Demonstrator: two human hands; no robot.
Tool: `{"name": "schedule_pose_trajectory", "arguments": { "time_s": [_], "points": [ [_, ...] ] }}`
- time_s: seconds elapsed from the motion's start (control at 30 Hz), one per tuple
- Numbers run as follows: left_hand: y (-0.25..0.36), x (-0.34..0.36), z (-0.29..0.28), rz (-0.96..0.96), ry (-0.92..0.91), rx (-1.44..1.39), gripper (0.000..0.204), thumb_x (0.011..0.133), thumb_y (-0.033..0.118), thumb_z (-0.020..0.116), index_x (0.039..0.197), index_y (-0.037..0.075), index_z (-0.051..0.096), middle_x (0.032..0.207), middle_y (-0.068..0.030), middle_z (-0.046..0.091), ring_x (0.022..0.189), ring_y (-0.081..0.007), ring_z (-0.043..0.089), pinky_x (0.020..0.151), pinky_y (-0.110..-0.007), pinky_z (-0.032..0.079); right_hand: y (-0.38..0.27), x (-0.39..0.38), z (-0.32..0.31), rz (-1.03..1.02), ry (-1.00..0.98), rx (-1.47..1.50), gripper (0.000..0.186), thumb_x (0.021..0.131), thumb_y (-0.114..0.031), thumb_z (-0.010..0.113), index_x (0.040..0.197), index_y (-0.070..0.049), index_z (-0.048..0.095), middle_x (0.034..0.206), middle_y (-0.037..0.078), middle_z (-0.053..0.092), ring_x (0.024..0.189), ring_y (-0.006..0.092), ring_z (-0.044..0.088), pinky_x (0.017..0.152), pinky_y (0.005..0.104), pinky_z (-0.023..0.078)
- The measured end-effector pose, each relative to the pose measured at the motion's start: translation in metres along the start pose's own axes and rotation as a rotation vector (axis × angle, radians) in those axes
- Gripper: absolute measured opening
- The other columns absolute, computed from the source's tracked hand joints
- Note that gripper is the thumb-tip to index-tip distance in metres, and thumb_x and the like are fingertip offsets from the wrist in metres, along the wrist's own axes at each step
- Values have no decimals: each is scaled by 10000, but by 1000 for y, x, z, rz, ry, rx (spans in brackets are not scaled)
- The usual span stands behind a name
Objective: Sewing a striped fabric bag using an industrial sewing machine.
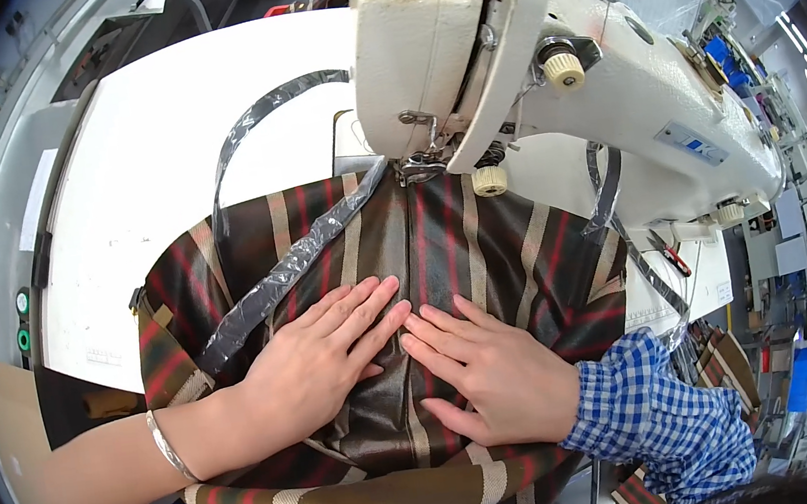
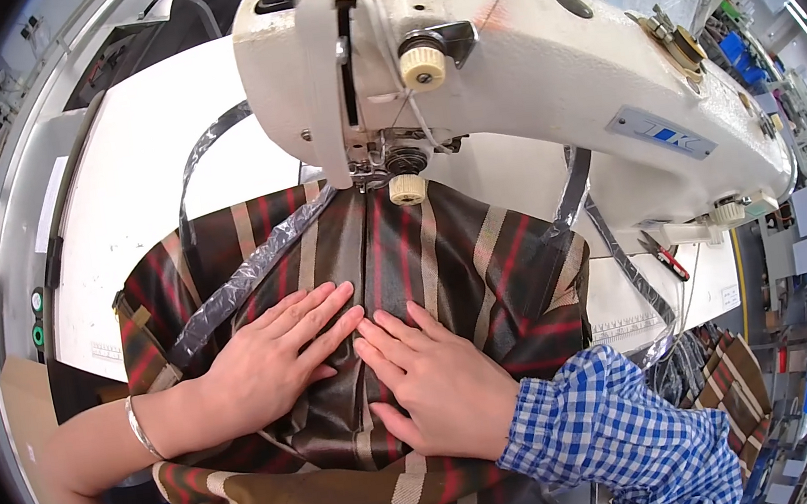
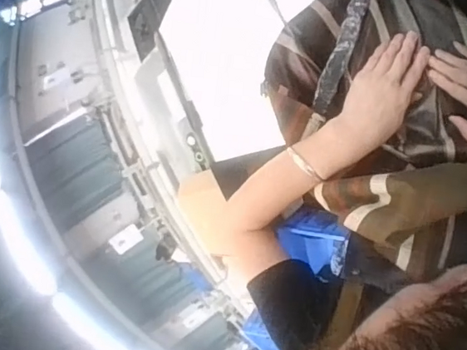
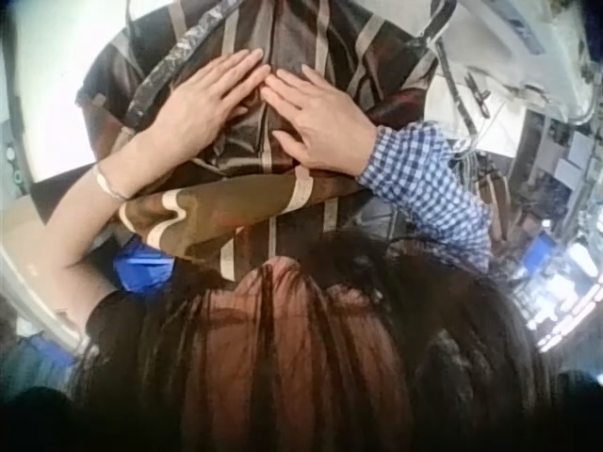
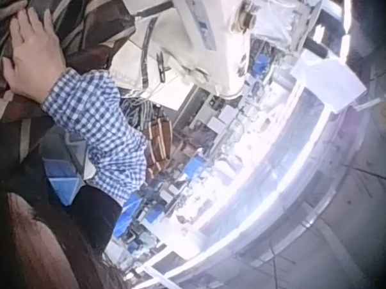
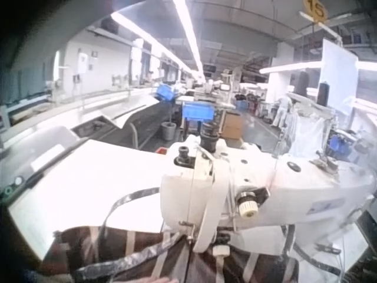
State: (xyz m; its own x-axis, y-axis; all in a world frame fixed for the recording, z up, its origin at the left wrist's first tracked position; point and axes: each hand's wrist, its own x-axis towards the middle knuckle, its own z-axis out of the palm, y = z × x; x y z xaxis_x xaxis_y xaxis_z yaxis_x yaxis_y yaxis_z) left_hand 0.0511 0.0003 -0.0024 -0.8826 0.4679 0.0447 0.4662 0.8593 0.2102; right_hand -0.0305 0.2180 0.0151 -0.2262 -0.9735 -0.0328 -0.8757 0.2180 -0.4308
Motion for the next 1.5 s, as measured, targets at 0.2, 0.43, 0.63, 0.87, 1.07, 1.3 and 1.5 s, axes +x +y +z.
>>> {"name": "schedule_pose_trajectory", "arguments": {
  "time_s": [0.2,0.43,0.63,0.87,1.07,1.3,1.5],
  "points": [
    [-6,31,-5,-158,-96,-8,560,854,272,620,1354,68,474,1245,-110,483,1086,-275,479,909,-335,426,0,-1,-2,5,-49,-38,584,757,-126,572,1291,89,471,1356,229,469,1312,327,413,1118,478,280],
    [-21,35,11,-47,174,119,552,864,269,612,1356,65,468,1391,-125,431,1267,-311,411,1020,-412,357,-3,4,-4,37,-108,-27,652,680,-52,587,1309,69,463,1397,206,433,1346,319,374,1119,488,283],
    [-9,24,8,-31,108,-33,544,852,206,626,1328,-6,471,1406,-201,424,1304,-321,426,1072,-386,350,8,0,-7,-15,-186,-41,683,735,-113,562,1361,94,386,1423,227,399,1365,320,338,1147,473,215],
    [-15,37,9,-89,123,-15,554,855,211,616,1349,12,463,1294,-85,487,1122,-238,473,942,-361,420,2,0,-7,19,-164,2,734,664,-46,605,1363,50,405,1431,191,392,1374,313,332,1141,500,232],
    [-15,39,8,-137,143,42,506,885,236,584,1312,-17,481,1330,-100,462,1163,-253,461,968,-348,401,4,1,-11,35,-188,28,742,670,-58,620,1371,43,397,1443,183,381,1379,304,326,1142,508,218],
    [-20,41,7,-110,162,-162,548,814,157,667,1303,-15,491,1336,-160,446,1235,-330,454,1008,-415,398,4,2,-15,46,-226,19,748,678,-69,621,1382,29,389,1458,166,369,1388,280,315,1136,537,201],
    [-19,44,1,-115,160,-162,503,845,178,634,1266,-63,498,1271,-172,475,1190,-314,483,992,-383,421,6,4,-16,39,-256,12,742,688,-87,612,1385,30,385,1460,169,364,1393,282,304,1136,537,196]
  ]
}}
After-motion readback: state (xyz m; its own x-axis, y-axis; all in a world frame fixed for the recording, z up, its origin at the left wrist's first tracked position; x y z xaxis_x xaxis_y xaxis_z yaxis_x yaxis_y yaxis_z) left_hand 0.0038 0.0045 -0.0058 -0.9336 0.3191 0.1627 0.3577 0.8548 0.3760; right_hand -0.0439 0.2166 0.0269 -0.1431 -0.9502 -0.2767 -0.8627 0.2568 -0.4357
